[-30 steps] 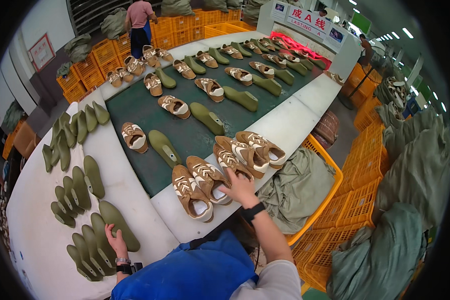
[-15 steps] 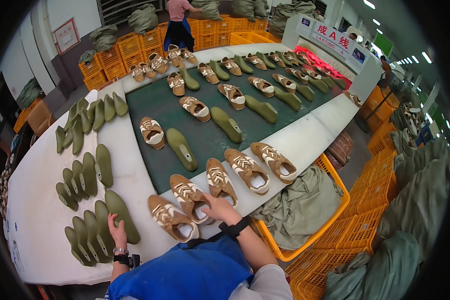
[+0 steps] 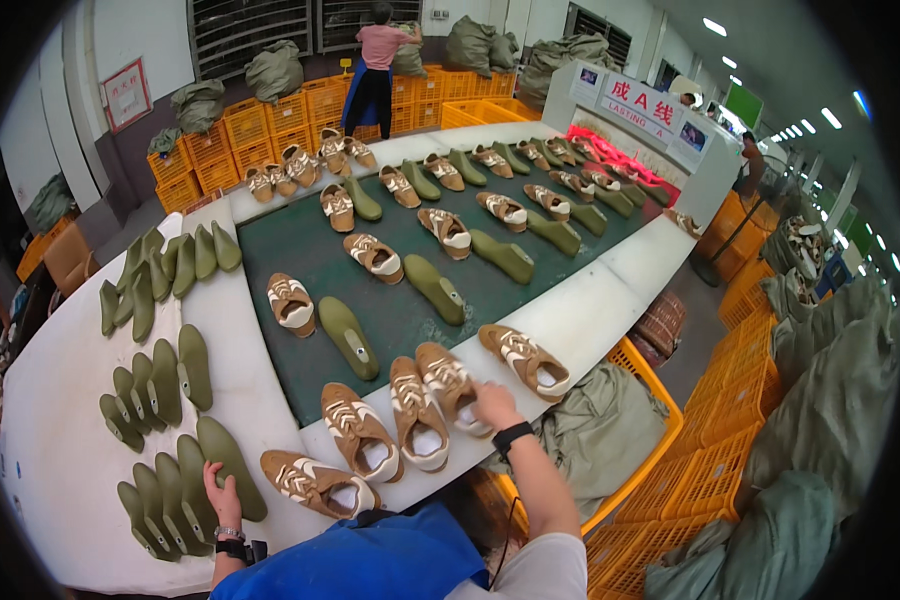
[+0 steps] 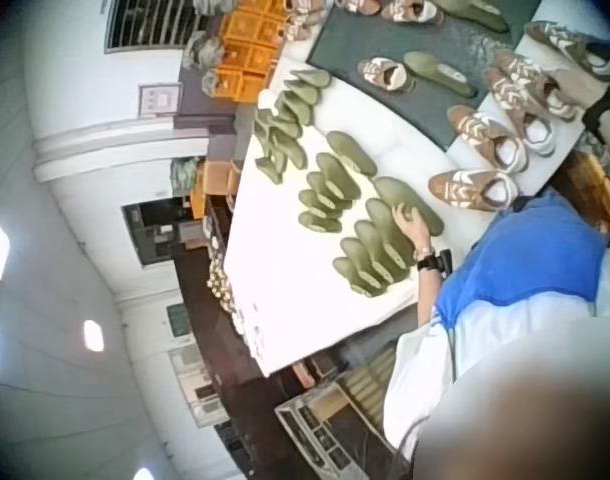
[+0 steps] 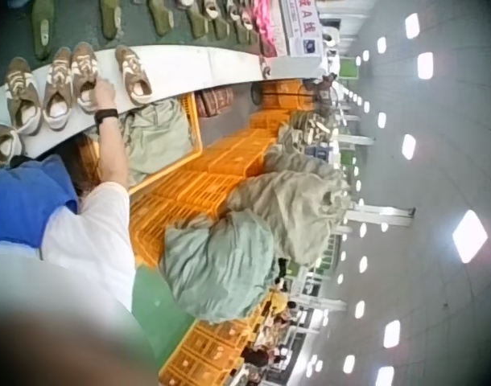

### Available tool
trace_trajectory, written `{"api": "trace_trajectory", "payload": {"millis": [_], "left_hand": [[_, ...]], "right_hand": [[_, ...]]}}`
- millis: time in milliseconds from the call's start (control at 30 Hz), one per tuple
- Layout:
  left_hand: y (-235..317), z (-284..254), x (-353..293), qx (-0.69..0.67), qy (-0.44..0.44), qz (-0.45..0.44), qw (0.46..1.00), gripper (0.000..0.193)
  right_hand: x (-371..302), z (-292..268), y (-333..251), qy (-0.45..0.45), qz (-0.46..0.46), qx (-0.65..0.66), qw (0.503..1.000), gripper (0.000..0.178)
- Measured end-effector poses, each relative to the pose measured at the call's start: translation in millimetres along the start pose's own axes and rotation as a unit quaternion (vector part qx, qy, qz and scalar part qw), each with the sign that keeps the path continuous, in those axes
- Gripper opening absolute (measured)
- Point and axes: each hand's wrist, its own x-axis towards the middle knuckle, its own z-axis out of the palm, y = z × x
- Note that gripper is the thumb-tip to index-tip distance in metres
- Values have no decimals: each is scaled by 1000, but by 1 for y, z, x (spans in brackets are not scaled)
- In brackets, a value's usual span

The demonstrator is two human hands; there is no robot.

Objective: The person places green shoe lasts into brown slip-on shoes on a conveyor belt. They repeatedly pick up a shoe, insert a last, and place the assembled unit onto the belt. A coworker across the table performs similar actions.

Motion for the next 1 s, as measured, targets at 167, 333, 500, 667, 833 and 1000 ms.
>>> {"api": "trace_trajectory", "payload": {"millis": [167, 333, 500, 667, 833, 1000], "left_hand": [[2, -1, -1, -12, -6, 6, 1000, 30], [-2, 0, 0, 1, 5, 2, 1000, 30], [-1, 1, -1, -11, 9, -9, 1000, 31], [4, 0, -1, -23, 8, -22, 999, 31], [4, 2, 0, -4, 13, -27, 1000, 30], [2, 0, -1, -25, 15, -14, 999, 32]], "right_hand": [[20, -28, 29, 148, 23, 148, 978, 39], [7, -50, 61, 70, 284, 0, 956, 63], [-12, -28, 16, 12, 171, -50, 984, 70], [-23, -33, -20, -2, 120, -62, 991, 69], [-28, -29, -89, 215, -165, 89, 958, 38], [-70, 30, -204, 43, -376, 131, 916, 54]]}}
